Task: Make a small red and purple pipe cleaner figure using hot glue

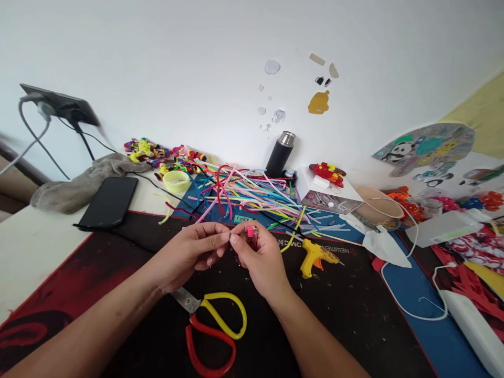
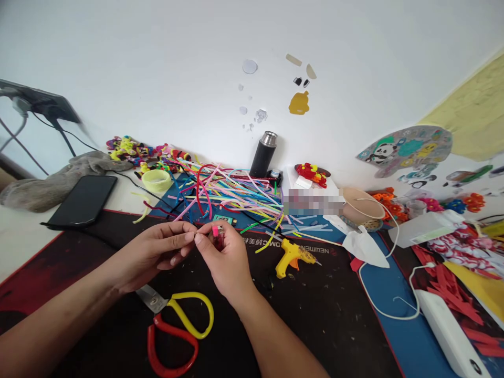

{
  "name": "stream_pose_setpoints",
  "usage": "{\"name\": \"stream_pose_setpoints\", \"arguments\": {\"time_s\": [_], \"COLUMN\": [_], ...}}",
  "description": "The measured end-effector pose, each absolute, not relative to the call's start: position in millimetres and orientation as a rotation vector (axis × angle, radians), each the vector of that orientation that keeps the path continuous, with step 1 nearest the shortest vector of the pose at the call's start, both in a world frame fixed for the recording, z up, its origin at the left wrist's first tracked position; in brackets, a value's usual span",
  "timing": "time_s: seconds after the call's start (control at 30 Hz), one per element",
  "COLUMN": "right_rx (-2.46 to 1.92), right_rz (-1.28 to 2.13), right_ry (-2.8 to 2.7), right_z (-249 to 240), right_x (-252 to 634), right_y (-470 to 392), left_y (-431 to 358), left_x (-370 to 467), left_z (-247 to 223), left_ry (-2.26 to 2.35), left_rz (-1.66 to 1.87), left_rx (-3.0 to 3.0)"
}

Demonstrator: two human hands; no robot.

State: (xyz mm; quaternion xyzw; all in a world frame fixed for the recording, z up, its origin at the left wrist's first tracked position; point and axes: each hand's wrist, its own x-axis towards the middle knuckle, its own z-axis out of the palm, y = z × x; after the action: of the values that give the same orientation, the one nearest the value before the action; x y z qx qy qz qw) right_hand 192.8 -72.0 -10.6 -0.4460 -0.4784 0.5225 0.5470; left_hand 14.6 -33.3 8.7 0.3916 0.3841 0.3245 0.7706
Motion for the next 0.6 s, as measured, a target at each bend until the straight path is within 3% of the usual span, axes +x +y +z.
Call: {"name": "stream_pose_setpoints", "arguments": {"time_s": [0.6], "right_rx": [-1.147], "right_rz": [1.052], "right_ry": [-1.28], "right_z": [-0.6], "right_x": [192.8], "right_y": [-75.5], "left_y": [-37.3], "left_x": [17.3], "left_z": [15.8], "left_ry": [0.896], "left_rz": [0.703], "left_rx": [0.867]}}
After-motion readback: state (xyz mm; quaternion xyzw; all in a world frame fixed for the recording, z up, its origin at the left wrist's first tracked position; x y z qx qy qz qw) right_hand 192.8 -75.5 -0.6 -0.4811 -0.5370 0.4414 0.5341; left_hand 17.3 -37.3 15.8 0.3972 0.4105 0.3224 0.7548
